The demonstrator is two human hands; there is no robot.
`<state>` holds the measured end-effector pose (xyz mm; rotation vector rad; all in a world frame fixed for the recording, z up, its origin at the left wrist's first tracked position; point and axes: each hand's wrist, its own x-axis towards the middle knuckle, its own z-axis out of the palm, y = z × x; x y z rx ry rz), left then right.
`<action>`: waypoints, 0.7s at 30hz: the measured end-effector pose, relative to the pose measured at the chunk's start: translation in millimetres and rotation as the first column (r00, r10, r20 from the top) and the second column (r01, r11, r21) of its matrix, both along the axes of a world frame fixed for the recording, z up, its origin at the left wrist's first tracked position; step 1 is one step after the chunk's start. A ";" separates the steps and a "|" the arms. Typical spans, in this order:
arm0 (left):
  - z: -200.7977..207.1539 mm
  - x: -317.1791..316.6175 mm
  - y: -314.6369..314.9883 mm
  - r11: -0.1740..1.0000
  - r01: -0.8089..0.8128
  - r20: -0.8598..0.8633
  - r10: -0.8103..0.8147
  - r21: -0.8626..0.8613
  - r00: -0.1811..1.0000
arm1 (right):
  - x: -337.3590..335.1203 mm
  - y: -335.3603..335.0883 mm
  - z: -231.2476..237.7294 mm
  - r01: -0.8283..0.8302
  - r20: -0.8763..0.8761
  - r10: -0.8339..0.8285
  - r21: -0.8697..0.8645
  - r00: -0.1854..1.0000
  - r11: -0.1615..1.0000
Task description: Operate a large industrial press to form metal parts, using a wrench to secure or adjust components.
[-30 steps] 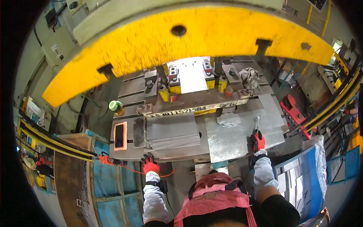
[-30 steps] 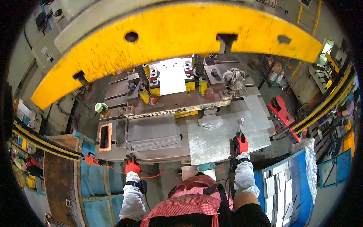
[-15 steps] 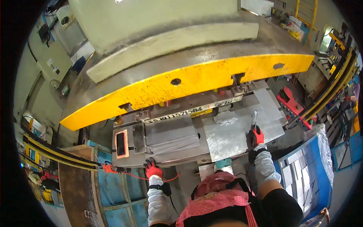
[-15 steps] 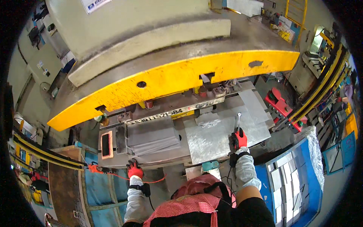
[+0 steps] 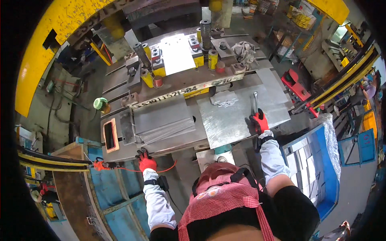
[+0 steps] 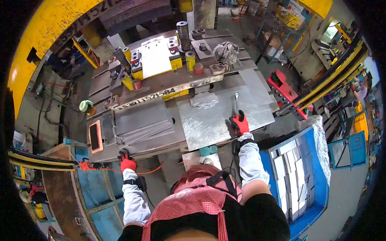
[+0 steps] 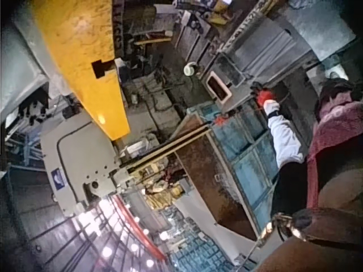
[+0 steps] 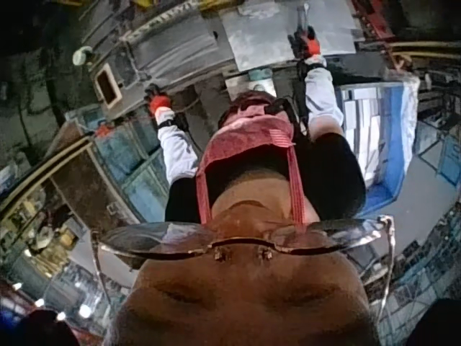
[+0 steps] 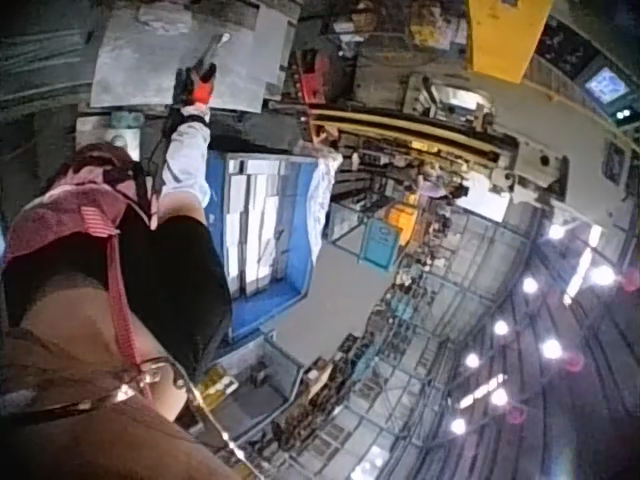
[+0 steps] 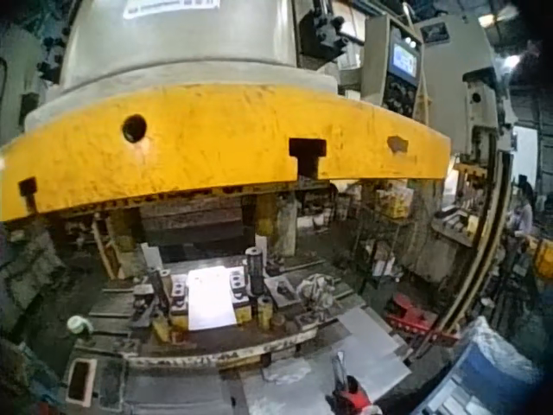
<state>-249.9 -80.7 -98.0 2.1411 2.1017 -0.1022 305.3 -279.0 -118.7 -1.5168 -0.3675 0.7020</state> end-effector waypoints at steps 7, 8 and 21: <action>-6.5 -28.3 -9.7 0.994 -0.098 0.326 0.078 0.046 0.942 | -33.7 7.3 56.7 -0.061 -0.129 0.086 0.193 0.988 0.979; 2.9 -28.0 -15.0 0.972 -0.225 0.402 0.183 0.061 0.897 | -37.0 13.3 84.3 -0.112 -0.149 0.156 0.270 0.976 0.956; 143.5 311.5 111.5 0.751 0.595 0.511 0.645 -0.285 -0.569 | -29.7 312.3 230.9 -0.847 0.334 0.780 0.174 0.530 0.502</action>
